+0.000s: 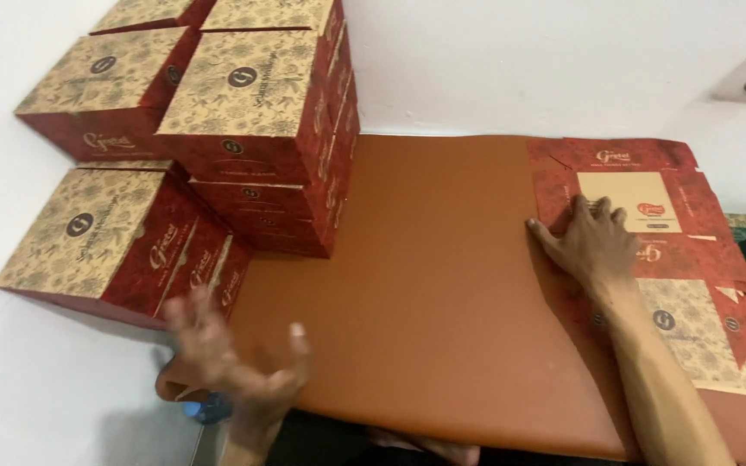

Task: The person assembles a small cardboard box from a flat sheet by folding along pre-scored lines and tucking flaps into slots. They then place the completed box on a stack of similar boxes.

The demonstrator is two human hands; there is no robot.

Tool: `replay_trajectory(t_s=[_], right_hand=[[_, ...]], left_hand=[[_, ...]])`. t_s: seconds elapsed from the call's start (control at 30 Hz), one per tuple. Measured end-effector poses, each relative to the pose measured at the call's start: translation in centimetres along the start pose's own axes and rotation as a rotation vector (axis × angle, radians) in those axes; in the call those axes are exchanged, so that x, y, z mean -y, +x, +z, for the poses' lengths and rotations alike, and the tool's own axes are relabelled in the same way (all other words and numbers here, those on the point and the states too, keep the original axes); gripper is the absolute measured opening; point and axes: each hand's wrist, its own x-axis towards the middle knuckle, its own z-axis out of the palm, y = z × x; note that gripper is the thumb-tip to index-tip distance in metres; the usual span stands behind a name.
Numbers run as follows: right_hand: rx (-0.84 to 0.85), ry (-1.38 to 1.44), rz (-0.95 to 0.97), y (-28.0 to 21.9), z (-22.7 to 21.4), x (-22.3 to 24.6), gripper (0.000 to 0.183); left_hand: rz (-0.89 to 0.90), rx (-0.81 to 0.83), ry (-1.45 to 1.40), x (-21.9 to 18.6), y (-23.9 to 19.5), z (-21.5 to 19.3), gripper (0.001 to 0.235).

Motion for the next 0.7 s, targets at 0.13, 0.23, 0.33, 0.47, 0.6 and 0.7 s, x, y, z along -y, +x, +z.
replay_trajectory(t_s=[0.13,0.23,0.33,0.47,0.6,0.7], right_hand=[[-0.013,-0.038,-0.044,0.6,1.6,-0.3,0.084],[-0.078,-0.111,-0.093,0.7,2.2,-0.4,0.083],[-0.010,-0.065,-0.138,0.8,1.7,-1.0,0.059],[-0.183,0.103,-0.189,1.4,1.6,-3.5,0.060],[-0.377,0.203,-0.137,3.1,2.6,-5.9,0.056],[-0.465,0.248,-0.203,2.7,1.4,-6.0,0.061]], left_hand=[[-0.039,0.183,-0.086,-1.1,-0.3,3.6,0.099],[-0.063,0.362,-0.238,-2.3,0.4,5.5,0.097],[-0.044,0.518,-0.498,-3.0,1.4,6.9,0.094],[0.074,0.647,-0.470,-3.6,2.8,8.5,0.083],[0.196,0.735,-0.348,-3.8,3.6,9.8,0.075],[0.175,0.896,-0.404,-4.1,4.0,10.7,0.080]])
